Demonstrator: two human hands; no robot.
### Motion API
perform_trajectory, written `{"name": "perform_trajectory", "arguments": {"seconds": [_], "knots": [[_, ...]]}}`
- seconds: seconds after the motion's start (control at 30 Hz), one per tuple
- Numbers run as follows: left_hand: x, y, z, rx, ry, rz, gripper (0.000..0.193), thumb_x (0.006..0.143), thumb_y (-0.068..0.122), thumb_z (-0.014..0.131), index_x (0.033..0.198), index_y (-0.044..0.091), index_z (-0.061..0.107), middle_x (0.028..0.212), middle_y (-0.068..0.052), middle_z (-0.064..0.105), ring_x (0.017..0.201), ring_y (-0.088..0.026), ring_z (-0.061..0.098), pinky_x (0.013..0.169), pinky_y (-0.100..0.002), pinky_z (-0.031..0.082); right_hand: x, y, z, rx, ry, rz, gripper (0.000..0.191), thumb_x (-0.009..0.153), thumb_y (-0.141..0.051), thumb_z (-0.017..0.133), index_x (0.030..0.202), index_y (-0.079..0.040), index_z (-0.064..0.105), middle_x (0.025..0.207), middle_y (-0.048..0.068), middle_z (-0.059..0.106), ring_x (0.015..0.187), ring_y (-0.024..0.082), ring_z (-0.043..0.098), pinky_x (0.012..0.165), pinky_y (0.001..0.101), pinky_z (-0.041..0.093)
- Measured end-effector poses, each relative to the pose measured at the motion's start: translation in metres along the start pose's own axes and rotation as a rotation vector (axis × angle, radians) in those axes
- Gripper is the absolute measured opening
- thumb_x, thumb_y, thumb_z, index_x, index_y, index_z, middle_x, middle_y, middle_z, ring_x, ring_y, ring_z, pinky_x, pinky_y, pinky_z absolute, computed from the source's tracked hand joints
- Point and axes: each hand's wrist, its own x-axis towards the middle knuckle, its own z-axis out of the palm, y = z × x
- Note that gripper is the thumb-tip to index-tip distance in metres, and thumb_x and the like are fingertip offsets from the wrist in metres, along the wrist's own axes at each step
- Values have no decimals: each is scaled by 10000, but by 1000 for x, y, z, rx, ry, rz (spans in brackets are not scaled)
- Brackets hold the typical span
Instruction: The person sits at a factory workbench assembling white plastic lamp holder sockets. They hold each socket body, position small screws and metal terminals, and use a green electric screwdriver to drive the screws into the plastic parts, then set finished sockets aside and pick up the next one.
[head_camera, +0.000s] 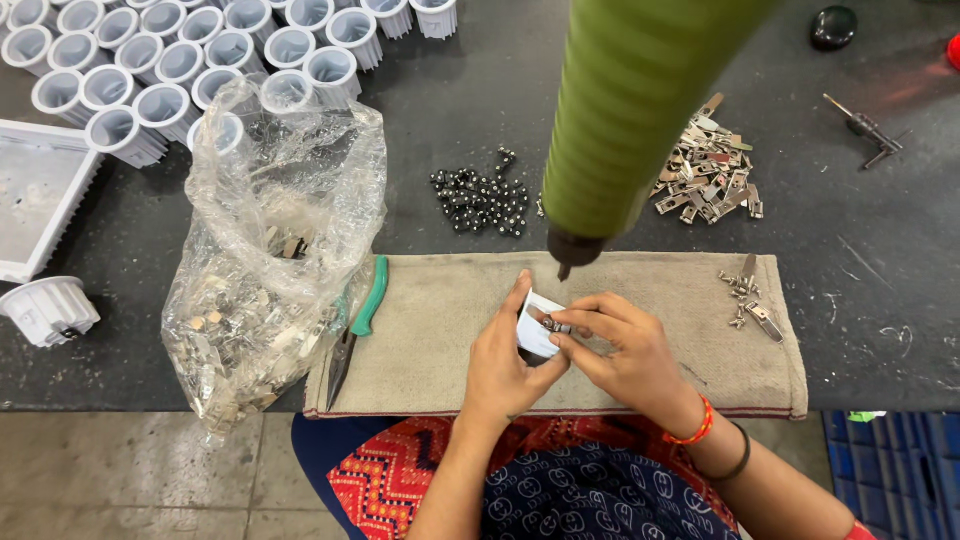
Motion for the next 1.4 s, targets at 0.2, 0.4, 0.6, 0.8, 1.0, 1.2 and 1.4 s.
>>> {"name": "perform_trajectory", "arguments": {"seconds": [0.2, 0.4, 0.6, 0.8, 1.0, 1.2, 1.4], "knots": [[6, -4, -14, -9, -62, 132, 880, 768, 184, 848, 1520, 8, 426, 1393, -252, 643, 1208, -390, 693, 982, -423, 574, 1, -6, 2, -15, 12, 17, 243, 790, -81, 836, 1026, -68, 781, 952, 75, 723, 815, 204, 712, 689, 311, 566], [6, 1, -12, 26, -86, -21, 947, 704, 259, 896, 1515, 67, 447, 1203, -175, 702, 1065, -351, 721, 906, -419, 580, 3, -5, 5, -1, 4, 46, 215, 778, -75, 836, 986, -55, 784, 904, 70, 723, 757, 190, 709, 652, 308, 566], [9, -1, -8, 65, 17, 179, 756, 743, 170, 847, 1415, 65, 517, 1431, -196, 633, 1149, -377, 706, 956, -427, 579, 9, 2, 5, 11, -50, 48, 176, 776, -89, 840, 944, -60, 794, 859, 58, 724, 720, 181, 706, 623, 303, 564], [20, -6, -10, 10, -71, 170, 587, 845, 167, 794, 1374, 66, 558, 1412, -176, 654, 1196, -368, 705, 980, -409, 580, 21, 28, -12, 121, -191, -9, 118, 837, -90, 796, 951, -67, 786, 905, 50, 756, 771, 158, 731, 691, 294, 575], [31, -6, -10, -41, -146, 157, 568, 858, 185, 774, 1369, 67, 555, 1367, -173, 683, 1182, -361, 709, 993, -406, 569, 84, 96, -22, -87, -102, 240, 152, 879, -141, 776, 1007, -61, 798, 867, 96, 760, 711, 176, 698, 653, 309, 541], [30, -1, -11, -40, -122, 173, 560, 876, 186, 765, 1374, 55, 546, 1400, -180, 663, 1240, -367, 690, 1029, -412, 562, 107, 122, 5, -226, -152, 284, 181, 809, -186, 799, 933, -55, 799, 830, 110, 751, 721, 197, 743, 689, 322, 583], [32, -4, -10, -22, -116, 182, 555, 876, 190, 761, 1366, 45, 545, 1395, -190, 660, 1237, -380, 684, 1031, -421, 562, 105, 127, 3, -299, -154, 131, 144, 830, -103, 758, 939, -10, 757, 837, 141, 726, 730, 268, 715, 681, 365, 565]]}}
